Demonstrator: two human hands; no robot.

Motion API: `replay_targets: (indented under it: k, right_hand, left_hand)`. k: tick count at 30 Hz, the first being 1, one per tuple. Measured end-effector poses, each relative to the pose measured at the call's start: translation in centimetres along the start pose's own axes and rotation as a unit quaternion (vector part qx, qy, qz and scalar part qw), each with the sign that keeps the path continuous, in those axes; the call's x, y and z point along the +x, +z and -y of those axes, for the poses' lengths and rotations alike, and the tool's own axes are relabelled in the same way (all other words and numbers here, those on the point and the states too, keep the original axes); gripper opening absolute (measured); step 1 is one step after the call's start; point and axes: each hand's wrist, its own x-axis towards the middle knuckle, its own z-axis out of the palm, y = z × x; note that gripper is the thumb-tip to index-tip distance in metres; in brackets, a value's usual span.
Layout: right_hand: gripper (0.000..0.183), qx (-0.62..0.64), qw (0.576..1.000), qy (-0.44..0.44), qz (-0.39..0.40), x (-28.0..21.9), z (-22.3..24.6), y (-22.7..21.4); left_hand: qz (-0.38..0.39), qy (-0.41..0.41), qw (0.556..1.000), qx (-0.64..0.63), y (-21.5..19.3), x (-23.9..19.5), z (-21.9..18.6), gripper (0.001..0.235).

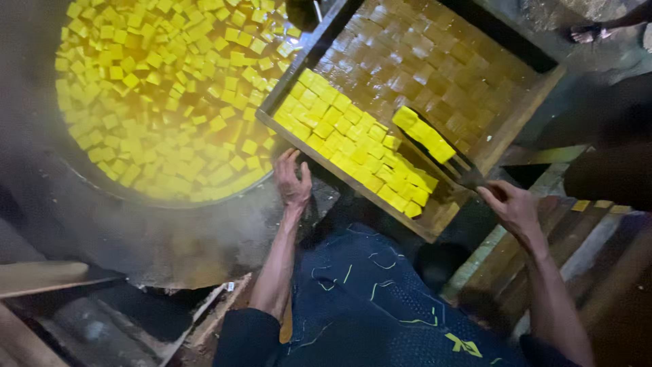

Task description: The person uses tongs to lift yellow tofu cubes from a large steaming pot and places them into a rectangular wooden tray. The cubes are arranged in rows within the tray as the person repeatedly scoops and transfers them.

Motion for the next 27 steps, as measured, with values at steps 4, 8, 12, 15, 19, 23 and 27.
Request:
replay_targets:
  k: [4, 8, 12, 15, 19, 23, 27]
  right_hand:
    - [0.041, -0.024, 1.000, 0.000, -0.014, -1.0, -4.8, -2.3]
    - [0.039, -0.136, 0.990, -0.043, 0.008, -0.4, -6.6, -2.6]
    - [0.034, -0.272, 0.957, -0.095, -0.007, -0.4, -6.7, -2.3]
    - [0.034, -0.265, 0.951, -0.160, -0.005, -0.5, -6.9, -2.5]
    - [0.033, -0.273, 0.951, -0.139, -0.045, -1.0, -8.5, -2.5]
    - [0.036, -0.184, 0.967, -0.096, -0.150, -0.7, -10.0, -1.3]
    - [0.036, -0.146, 0.974, -0.051, -0.166, -1.9, -10.0, 0.4]
  left_hand:
    - [-0.006, 0.013, 1.000, -0.025, 2.8, -0.6, -4.3, 0.038]
    - [0.014, -0.020, 0.999, -0.041, 3.8, -1.7, -6.0, 0.038]
    - [0.001, 0.007, 1.000, -0.013, 4.6, -2.5, -7.2, 0.036]
    - [-0.005, 0.024, 0.999, -0.024, 6.1, -3.0, -8.4, 0.036]
    - [0.037, 0.064, 0.995, -0.067, 10.7, -3.6, -10.4, 0.037]
    - [0.139, 0.112, 0.983, -0.052, 18.2, -4.8, -13.5, 0.040]
    - [0.218, 0.319, 0.918, 0.095, 25.4, -6.2, -16.2, 0.062]
